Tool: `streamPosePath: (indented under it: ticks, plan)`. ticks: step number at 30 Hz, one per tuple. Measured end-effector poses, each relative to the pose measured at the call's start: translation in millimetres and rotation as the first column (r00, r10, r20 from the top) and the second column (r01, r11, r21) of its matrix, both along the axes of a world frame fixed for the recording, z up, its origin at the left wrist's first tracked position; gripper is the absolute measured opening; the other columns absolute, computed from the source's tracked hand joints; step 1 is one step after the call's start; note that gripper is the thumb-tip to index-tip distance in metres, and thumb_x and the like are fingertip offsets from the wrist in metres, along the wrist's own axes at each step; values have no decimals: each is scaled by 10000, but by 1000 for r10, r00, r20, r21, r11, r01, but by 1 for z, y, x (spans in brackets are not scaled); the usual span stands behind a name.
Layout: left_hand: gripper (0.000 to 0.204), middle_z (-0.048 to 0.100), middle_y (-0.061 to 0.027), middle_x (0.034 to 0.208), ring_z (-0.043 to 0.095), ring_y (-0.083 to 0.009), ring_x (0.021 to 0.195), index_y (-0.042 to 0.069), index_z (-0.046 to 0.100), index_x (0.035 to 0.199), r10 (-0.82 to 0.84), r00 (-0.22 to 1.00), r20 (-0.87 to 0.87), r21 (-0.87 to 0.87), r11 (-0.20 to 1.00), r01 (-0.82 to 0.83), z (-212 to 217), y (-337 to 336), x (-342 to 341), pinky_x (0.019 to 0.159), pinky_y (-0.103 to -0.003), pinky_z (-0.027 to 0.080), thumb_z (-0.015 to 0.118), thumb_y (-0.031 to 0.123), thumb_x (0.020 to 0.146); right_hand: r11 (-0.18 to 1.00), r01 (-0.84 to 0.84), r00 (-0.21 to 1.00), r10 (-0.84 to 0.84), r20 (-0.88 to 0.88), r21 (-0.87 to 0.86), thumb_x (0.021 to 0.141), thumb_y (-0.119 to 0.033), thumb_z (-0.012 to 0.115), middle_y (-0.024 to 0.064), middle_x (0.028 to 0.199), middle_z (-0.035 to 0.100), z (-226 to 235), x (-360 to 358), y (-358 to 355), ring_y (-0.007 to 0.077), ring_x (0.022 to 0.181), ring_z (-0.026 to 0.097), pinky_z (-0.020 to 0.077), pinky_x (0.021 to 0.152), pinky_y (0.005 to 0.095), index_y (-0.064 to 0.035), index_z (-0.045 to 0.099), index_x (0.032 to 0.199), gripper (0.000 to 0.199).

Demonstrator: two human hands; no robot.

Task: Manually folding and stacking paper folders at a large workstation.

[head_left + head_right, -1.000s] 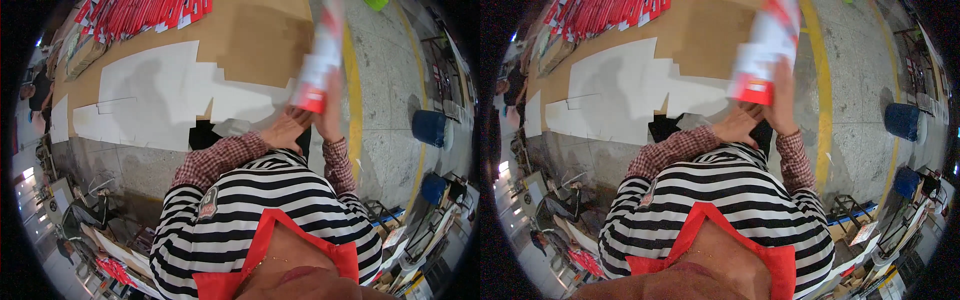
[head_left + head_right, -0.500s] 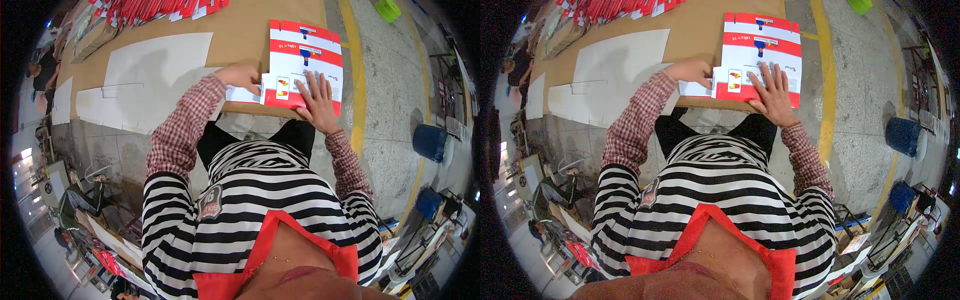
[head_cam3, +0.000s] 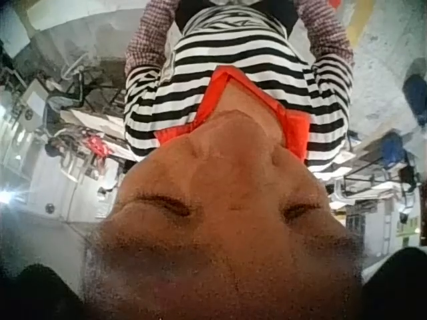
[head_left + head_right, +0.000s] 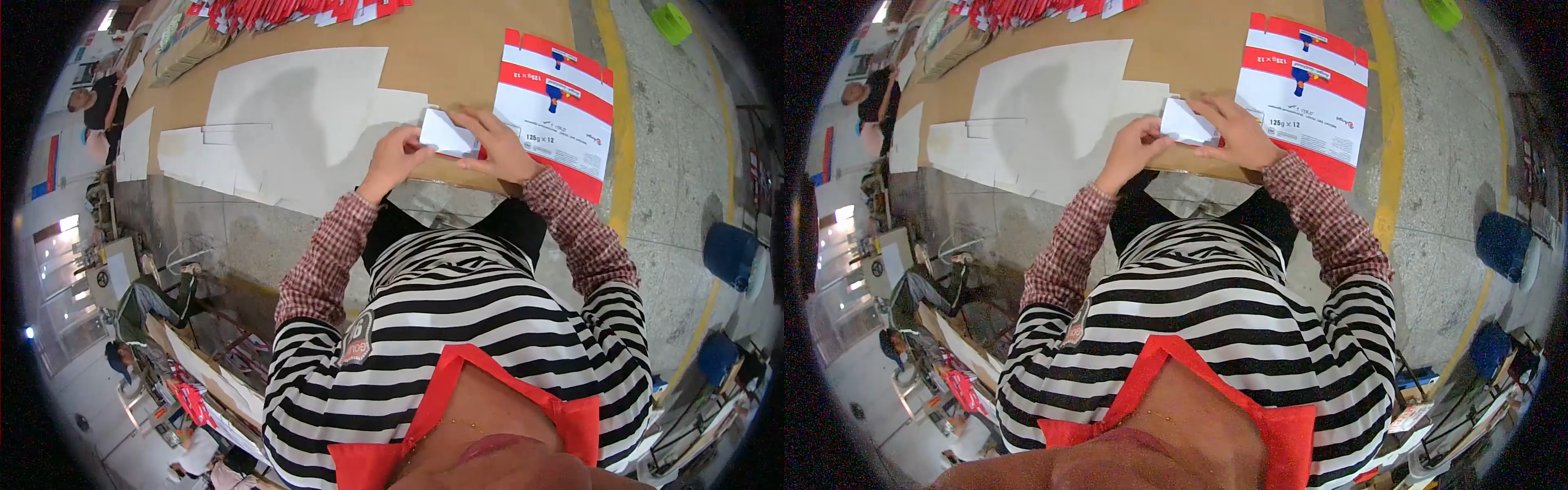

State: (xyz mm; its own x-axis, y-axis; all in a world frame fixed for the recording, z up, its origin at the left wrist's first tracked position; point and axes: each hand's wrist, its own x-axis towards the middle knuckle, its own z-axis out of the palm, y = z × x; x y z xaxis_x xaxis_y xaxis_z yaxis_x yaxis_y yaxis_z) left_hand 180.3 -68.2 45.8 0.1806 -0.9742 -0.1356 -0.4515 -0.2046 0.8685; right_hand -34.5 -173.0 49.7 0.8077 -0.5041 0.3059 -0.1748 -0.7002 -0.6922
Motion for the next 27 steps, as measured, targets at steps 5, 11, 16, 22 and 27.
streamPosePath:
  ticks: [5,11,16,22,27]
  plan:
    - [207,635,-113,896,623,-239,773,27,606,879,7,963,269,48,999,-21,-3,-7,-12,640,-325,486,707,132,732,997,67,997,-68,32,33,716,-368,743,177,1273,455,-2,-9,6,357,1134,499,456,924,396,-122,395,1377,787]
    - [530,453,-162,1338,441,-295,1217,5,469,1275,-190,640,744,-160,879,448,10,44,-37,949,-464,381,554,33,752,999,9,1000,-9,-5,-35,690,-325,768,172,1296,450,-1,-17,12,345,1118,511,466,891,387,-109,501,1288,689]
    - [614,373,-121,1419,392,-247,1283,48,415,1327,-399,350,848,72,740,669,16,74,-5,1053,-488,291,615,58,747,973,-200,974,185,-130,-111,741,-303,735,151,1211,502,4,-38,18,329,1057,527,475,863,384,-66,621,1048,405]
    - [589,480,-116,1261,497,-241,1119,34,471,1234,112,913,393,-340,940,31,9,96,-13,1023,-430,326,751,96,720,962,-270,962,272,-39,43,733,-285,757,139,1185,521,5,-49,24,320,1077,523,475,865,382,-57,636,1026,391]
    - [598,512,-76,1128,523,-169,1001,36,415,1239,771,343,-537,246,531,-811,0,86,-57,827,-344,453,764,191,778,965,-238,970,242,-26,106,720,-266,769,139,1170,533,0,-47,24,326,1074,530,477,875,378,-50,656,998,370]
